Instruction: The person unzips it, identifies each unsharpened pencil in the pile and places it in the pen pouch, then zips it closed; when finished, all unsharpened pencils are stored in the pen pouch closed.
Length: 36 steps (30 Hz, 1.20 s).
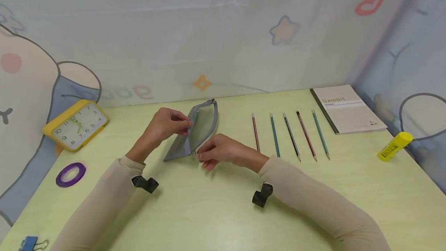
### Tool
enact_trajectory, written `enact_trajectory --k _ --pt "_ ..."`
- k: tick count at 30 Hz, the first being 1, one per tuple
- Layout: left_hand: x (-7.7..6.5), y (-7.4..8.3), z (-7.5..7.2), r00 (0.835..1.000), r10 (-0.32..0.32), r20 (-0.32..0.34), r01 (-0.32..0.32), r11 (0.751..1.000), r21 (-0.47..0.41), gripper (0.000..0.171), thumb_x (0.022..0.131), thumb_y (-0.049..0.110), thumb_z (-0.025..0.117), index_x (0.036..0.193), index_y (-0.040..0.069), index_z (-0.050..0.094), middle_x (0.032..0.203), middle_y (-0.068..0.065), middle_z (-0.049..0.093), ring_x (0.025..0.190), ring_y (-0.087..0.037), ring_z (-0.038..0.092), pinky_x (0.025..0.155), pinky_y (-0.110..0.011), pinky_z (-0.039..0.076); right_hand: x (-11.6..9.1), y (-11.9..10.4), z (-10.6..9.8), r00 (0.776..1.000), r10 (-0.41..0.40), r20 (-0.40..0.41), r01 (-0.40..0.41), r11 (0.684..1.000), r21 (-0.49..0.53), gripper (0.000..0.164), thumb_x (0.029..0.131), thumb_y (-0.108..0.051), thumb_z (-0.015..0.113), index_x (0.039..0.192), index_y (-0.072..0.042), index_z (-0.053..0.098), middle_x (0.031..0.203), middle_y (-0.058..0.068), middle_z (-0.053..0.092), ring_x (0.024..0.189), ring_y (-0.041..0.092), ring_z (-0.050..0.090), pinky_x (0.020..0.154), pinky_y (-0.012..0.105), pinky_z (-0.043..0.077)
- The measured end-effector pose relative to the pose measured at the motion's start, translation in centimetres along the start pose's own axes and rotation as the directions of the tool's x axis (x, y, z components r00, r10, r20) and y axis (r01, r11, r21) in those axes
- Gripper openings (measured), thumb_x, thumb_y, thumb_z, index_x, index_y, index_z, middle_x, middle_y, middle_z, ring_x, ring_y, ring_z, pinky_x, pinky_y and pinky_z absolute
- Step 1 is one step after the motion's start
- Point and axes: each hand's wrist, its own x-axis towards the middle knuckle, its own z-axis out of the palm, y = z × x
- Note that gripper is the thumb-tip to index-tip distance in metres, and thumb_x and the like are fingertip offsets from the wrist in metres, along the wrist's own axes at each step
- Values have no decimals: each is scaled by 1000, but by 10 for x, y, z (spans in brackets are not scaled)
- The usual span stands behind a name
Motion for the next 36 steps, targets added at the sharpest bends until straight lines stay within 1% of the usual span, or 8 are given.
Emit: enact_trajectory --k 8,12,15,18,21,25,29,36 --pt "2 -3 1 1000 -11 -6 11 1000 -9 19 92 20 74 100 3 77 101 -21 77 76 -23 78 92 -41 59 11 14 6 999 -12 -34 17 986 166 24 98 -6 62 114 11 67 93 7 71 79 11 69 79 29 61" --pt "1 -4 -1 1000 13 18 -14 999 37 20 91 25 75 97 7 79 94 -13 79 77 -23 78 88 -42 60 12 18 7 981 -135 -141 139 990 23 16 97 -4 62 104 8 71 86 12 75 72 14 72 74 33 63" --pt "-1 -7 -6 992 71 107 -84 990 114 19 90 29 76 92 10 79 86 -5 79 76 -20 77 83 -41 61 11 15 8 951 -231 -204 203 968 -146 13 96 -5 65 100 5 73 85 14 77 70 18 75 71 36 63" --pt "-3 -10 -11 958 136 252 -189 962 198 15 88 29 79 87 14 79 82 0 77 77 -14 73 77 -36 58 7 10 8 929 -287 -232 223 938 -266 12 96 -6 67 98 3 74 87 14 77 71 20 76 70 38 63" --pt "-6 -11 -15 900 186 393 -296 925 240 17 83 27 84 93 14 77 85 2 76 81 -12 70 77 -33 57 4 5 9 917 -308 -254 222 922 -316 11 96 -6 67 98 2 74 87 15 77 68 17 75 69 39 63" --pt "-9 -11 -13 852 224 474 -380 886 264 31 77 27 89 100 14 73 94 2 72 88 -12 68 83 -30 57 4 4 10 911 -299 -283 216 932 -291 12 96 -7 68 98 3 73 86 16 77 65 13 74 68 40 63" --pt "-11 -12 -8 850 283 445 -429 861 273 26 76 23 89 93 16 70 90 3 71 85 -10 68 81 -28 57 6 5 10 901 -295 -318 216 941 -260 14 95 -9 68 96 3 74 79 12 77 63 13 74 68 37 63" --pt "-12 -13 -8 853 452 261 -517 804 295 14 81 15 85 80 16 72 76 5 71 69 -5 64 68 -25 55 10 1 1 864 -333 -379 249 935 -254 13 95 -11 69 90 0 74 74 7 76 64 15 74 70 47 61"
